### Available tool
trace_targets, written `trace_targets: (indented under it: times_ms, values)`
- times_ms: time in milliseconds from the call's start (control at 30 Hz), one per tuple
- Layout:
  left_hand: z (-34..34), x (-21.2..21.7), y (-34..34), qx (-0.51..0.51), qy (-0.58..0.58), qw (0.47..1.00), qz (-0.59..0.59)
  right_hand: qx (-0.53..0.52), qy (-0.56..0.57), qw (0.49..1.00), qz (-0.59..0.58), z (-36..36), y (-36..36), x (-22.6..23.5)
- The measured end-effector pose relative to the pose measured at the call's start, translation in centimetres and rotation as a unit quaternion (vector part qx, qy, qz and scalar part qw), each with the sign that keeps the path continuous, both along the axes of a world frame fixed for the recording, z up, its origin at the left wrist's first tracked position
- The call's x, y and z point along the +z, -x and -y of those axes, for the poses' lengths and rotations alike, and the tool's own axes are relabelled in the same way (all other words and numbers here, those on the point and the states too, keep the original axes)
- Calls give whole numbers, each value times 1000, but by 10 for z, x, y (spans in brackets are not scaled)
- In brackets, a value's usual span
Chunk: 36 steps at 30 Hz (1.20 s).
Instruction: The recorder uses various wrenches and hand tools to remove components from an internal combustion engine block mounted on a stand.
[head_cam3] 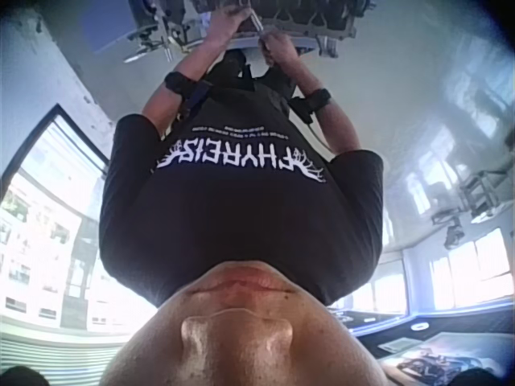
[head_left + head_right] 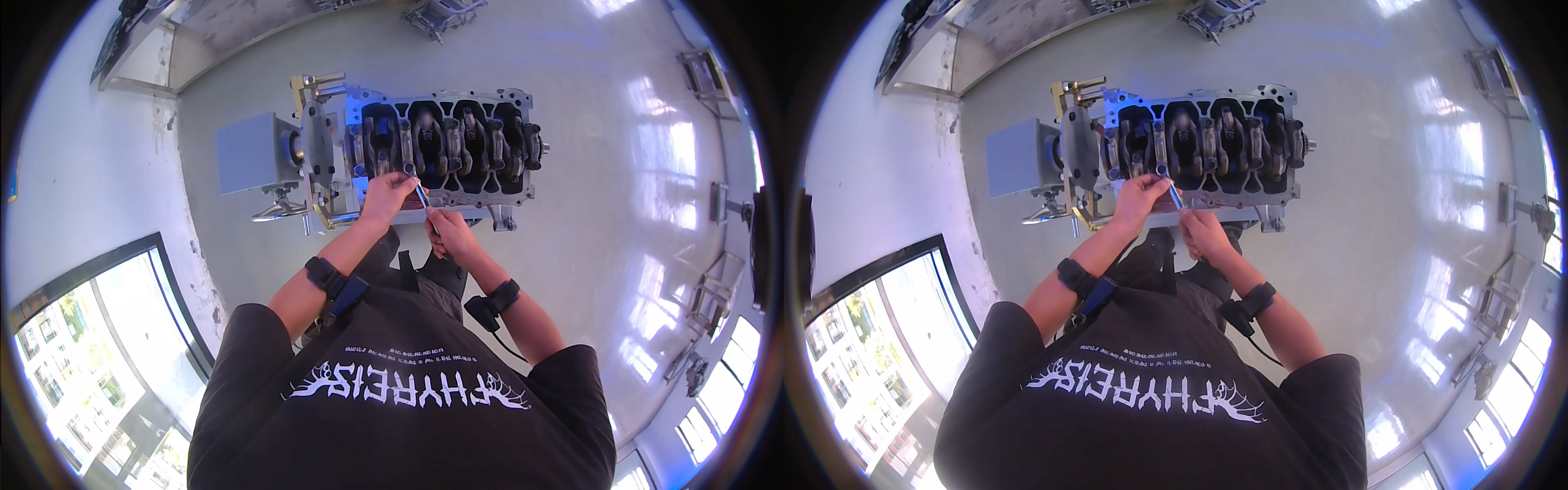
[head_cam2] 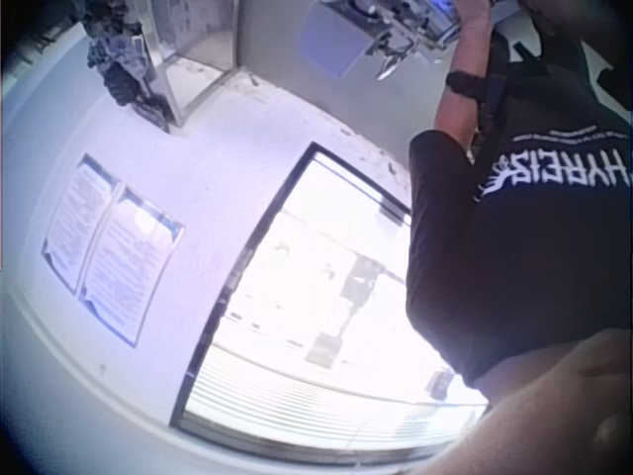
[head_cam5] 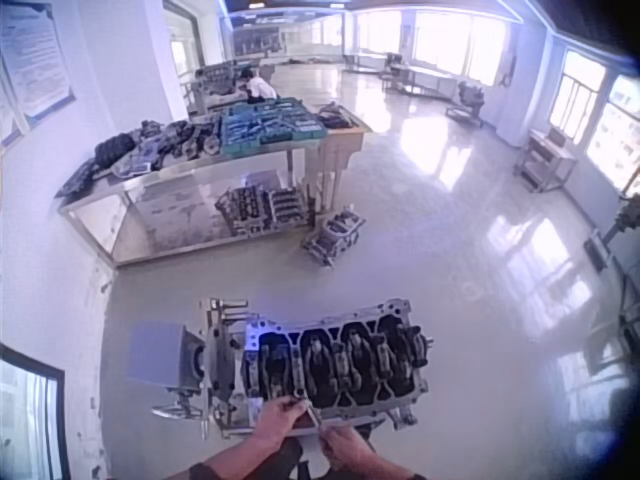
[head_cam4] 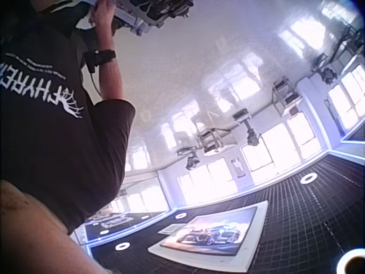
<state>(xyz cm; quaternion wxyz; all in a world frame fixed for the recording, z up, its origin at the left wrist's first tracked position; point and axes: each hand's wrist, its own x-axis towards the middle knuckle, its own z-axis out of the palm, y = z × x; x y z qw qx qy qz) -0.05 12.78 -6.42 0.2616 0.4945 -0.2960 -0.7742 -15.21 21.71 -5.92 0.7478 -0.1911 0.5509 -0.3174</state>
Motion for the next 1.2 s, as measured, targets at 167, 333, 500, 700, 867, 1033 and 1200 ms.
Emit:
trace_targets:
  times_ms: [167, 333, 500, 700, 867, 1033, 1200]
  values:
    - [-1, 3, 0, -2, 10, 1000, 8, -11, -2, 1000, 11, -2, -2, -1]
    - [1, 5, 0, 0, 7, 1000, 7, -19, -3, 1000, 14, 0, -4, -2]
    - [2, 2, -1, -7, 15, 1000, 12, -27, -8, 999, 21, -2, -8, -5]
    - [4, 2, -2, -14, 12, 1000, 17, -53, -17, 998, 29, -4, -19, -3]
    - [4, 1, -3, -13, 14, 1000, 20, -65, 4, 997, 44, -7, -28, -6]
    - [4, 4, -2, -13, 15, 1000, 24, -83, 9, 995, 55, -9, -33, -9]
    - [6, 3, -1, -17, 14, 999, 40, -106, 3, 992, 73, -9, -39, -11]
